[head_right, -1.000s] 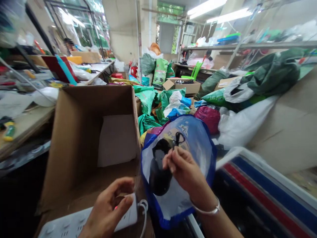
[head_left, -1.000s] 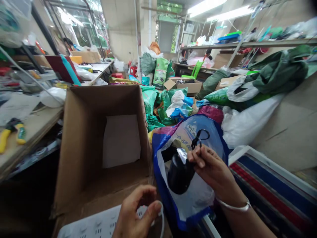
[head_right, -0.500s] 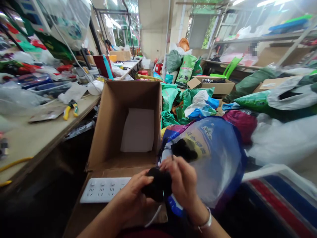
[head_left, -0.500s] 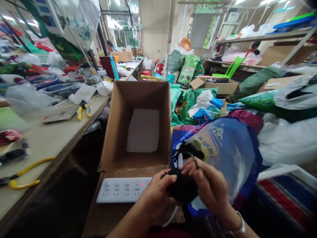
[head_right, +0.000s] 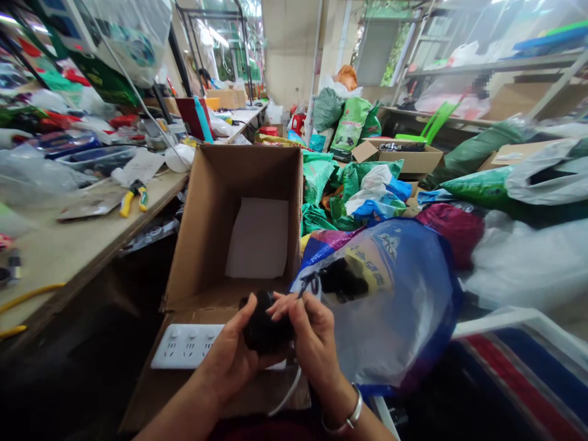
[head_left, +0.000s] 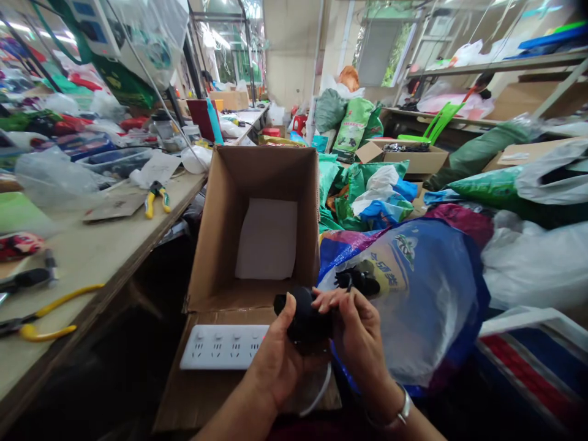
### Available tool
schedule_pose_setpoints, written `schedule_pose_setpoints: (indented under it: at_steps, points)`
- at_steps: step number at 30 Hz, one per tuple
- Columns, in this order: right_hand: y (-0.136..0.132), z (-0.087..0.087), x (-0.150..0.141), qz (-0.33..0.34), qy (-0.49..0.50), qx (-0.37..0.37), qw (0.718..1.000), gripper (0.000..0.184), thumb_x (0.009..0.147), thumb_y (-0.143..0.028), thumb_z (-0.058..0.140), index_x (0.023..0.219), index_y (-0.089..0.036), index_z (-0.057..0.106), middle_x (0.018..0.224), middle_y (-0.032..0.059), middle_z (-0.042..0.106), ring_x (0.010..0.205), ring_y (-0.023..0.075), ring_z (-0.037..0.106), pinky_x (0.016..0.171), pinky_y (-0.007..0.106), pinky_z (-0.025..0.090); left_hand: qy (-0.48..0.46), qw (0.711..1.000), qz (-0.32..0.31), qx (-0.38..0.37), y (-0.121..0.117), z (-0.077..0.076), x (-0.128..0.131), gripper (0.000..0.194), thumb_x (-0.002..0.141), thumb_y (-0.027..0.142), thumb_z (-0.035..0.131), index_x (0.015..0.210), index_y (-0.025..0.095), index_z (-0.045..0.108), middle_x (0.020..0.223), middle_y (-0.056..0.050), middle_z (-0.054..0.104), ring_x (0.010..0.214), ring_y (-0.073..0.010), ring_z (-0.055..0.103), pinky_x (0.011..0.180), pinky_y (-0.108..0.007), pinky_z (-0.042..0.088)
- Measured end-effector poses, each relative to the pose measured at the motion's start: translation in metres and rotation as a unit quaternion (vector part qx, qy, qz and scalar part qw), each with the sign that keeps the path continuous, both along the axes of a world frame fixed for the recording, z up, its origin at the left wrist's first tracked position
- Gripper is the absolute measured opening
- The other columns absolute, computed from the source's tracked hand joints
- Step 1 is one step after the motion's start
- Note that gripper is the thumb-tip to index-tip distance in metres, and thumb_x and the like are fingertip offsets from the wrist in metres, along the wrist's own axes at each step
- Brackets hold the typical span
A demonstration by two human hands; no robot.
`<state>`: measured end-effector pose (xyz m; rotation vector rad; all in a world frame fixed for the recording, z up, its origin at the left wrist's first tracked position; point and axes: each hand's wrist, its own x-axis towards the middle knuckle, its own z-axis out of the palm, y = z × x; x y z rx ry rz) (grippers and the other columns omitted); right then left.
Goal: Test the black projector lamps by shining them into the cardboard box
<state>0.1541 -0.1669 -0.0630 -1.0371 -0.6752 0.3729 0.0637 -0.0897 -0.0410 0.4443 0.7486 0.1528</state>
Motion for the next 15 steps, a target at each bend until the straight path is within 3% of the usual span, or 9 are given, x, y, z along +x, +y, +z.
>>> schedule_pose_setpoints:
  at_steps: [3,6,8,11,15]
  points:
    - [-0.008,-0.006,0.009,0.045,-0.126,-0.045,0.990,0.029,0.093,-0.042,0.045,0.086,-0.023,0.066,0.096,0.0059,0.068,0.104,0.0242,0.058,0.100,0.046,0.039,0.029,0.998,0.016,0.059,0.007,-0.002,-0.003,0.017,0.087,0.020,0.050,0.094,0.011,0.061,0.080,-0.010,0.067,0.070,-0.0193,0.064,0.058,-0.032,0.055]
    - [-0.012,-0.008,0.027,0.050,-0.248,-0.135,0.958,0.051,0.092,-0.057,0.030,0.112,-0.024,0.063,0.122,0.0088,0.060,0.120,0.0269,0.048,0.104,0.046,0.033,0.017,0.991,-0.014,0.132,0.009,-0.008,-0.009,0.022,0.080,0.018,0.059,0.101,0.012,0.059,0.089,-0.010,0.066,0.077,-0.0209,0.063,0.061,-0.034,0.055]
    - [-0.012,-0.011,0.037,0.086,-0.284,-0.212,0.931,0.066,0.090,-0.065,0.019,0.118,-0.022,0.061,0.117,0.0102,0.064,0.111,0.0268,0.056,0.097,0.044,0.040,-0.004,0.984,-0.054,0.170,0.008,-0.013,-0.012,0.033,0.073,0.021,0.068,0.103,0.011,0.058,0.091,-0.011,0.066,0.076,-0.0212,0.063,0.060,-0.031,0.054]
    - [-0.008,-0.019,0.045,0.118,-0.294,-0.286,0.905,0.079,0.087,-0.069,0.011,0.111,-0.017,0.066,0.101,0.0110,0.069,0.093,0.0255,0.063,0.083,0.040,0.047,-0.012,0.976,-0.082,0.201,0.006,-0.017,-0.018,0.043,0.063,0.024,0.077,0.100,0.010,0.060,0.084,-0.010,0.065,0.069,-0.0196,0.062,0.054,-0.027,0.051]
    - [-0.004,-0.028,0.046,0.104,-0.230,-0.270,0.929,0.078,0.088,-0.069,0.015,0.092,-0.015,0.071,0.082,0.0095,0.070,0.077,0.0224,0.065,0.072,0.034,0.049,-0.007,0.969,-0.105,0.225,0.008,-0.018,-0.025,0.051,0.057,0.024,0.080,0.103,0.011,0.061,0.080,-0.007,0.065,0.062,-0.0171,0.058,0.048,-0.026,0.049]
